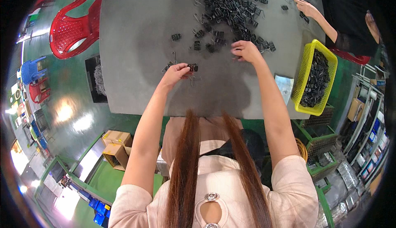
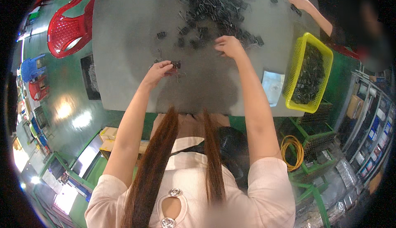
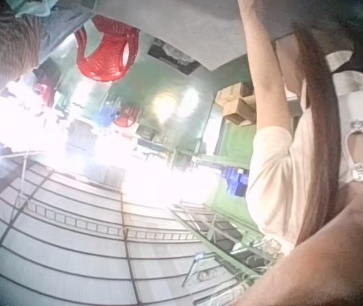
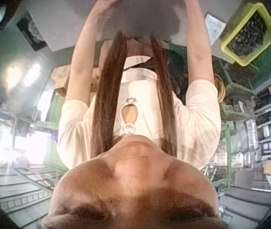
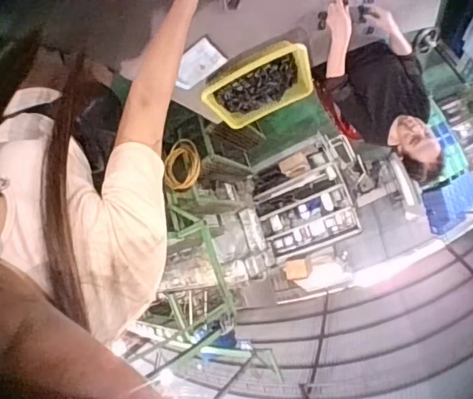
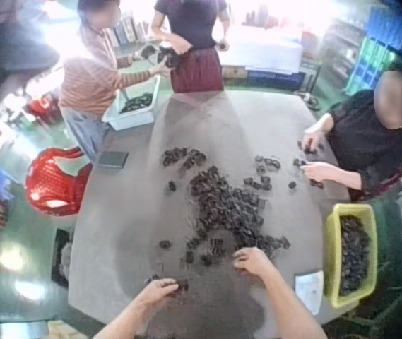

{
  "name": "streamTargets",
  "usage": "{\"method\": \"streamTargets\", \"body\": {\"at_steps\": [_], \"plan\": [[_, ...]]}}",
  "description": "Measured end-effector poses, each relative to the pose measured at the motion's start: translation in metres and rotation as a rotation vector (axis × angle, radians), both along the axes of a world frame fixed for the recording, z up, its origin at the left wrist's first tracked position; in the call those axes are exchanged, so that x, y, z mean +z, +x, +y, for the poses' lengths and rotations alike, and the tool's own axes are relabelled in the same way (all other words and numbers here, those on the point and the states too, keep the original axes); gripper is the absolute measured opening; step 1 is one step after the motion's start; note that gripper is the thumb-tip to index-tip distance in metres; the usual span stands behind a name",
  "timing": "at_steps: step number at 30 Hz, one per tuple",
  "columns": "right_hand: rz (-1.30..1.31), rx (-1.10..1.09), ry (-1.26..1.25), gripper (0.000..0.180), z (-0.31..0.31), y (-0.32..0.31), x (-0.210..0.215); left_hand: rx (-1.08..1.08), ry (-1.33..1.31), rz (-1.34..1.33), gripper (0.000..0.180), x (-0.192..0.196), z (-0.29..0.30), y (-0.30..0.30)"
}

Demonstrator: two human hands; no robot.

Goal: The person assembles small black plastic components with metal hooks at a workbench. They pick up parts, connect them by hand, and place the assembled units into a yellow basket. Another person works alongside at the same table.

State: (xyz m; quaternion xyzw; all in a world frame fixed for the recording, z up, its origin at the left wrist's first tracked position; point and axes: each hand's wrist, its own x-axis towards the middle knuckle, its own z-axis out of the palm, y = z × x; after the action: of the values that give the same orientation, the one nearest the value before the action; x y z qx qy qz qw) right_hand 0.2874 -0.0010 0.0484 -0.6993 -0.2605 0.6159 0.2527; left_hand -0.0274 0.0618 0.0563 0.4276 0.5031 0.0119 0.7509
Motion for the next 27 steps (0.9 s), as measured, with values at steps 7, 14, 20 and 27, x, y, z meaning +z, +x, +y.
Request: {"method": "streamTargets", "body": {"at_steps": [7, 14, 20, 27], "plan": [[-0.484, 0.026, 0.201, 0.028, 0.052, -0.025, -0.024, 0.246, -0.267, -0.495, 0.024, 0.010, 0.059, 0.037], [-0.684, 0.391, 0.205, 0.033, 0.048, -0.073, -0.021, -0.231, 1.000, 0.513, 0.024, -0.040, 0.076, 0.096], [0.578, -0.296, 0.128, 0.022, 0.029, -0.032, 0.011, -0.117, 0.259, 0.215, 0.022, -0.028, 0.074, 0.059], [-0.311, 0.002, 0.261, 0.015, 0.080, -0.053, -0.029, 0.020, 0.085, 0.074, 0.017, 0.015, 0.087, 0.025]]}}
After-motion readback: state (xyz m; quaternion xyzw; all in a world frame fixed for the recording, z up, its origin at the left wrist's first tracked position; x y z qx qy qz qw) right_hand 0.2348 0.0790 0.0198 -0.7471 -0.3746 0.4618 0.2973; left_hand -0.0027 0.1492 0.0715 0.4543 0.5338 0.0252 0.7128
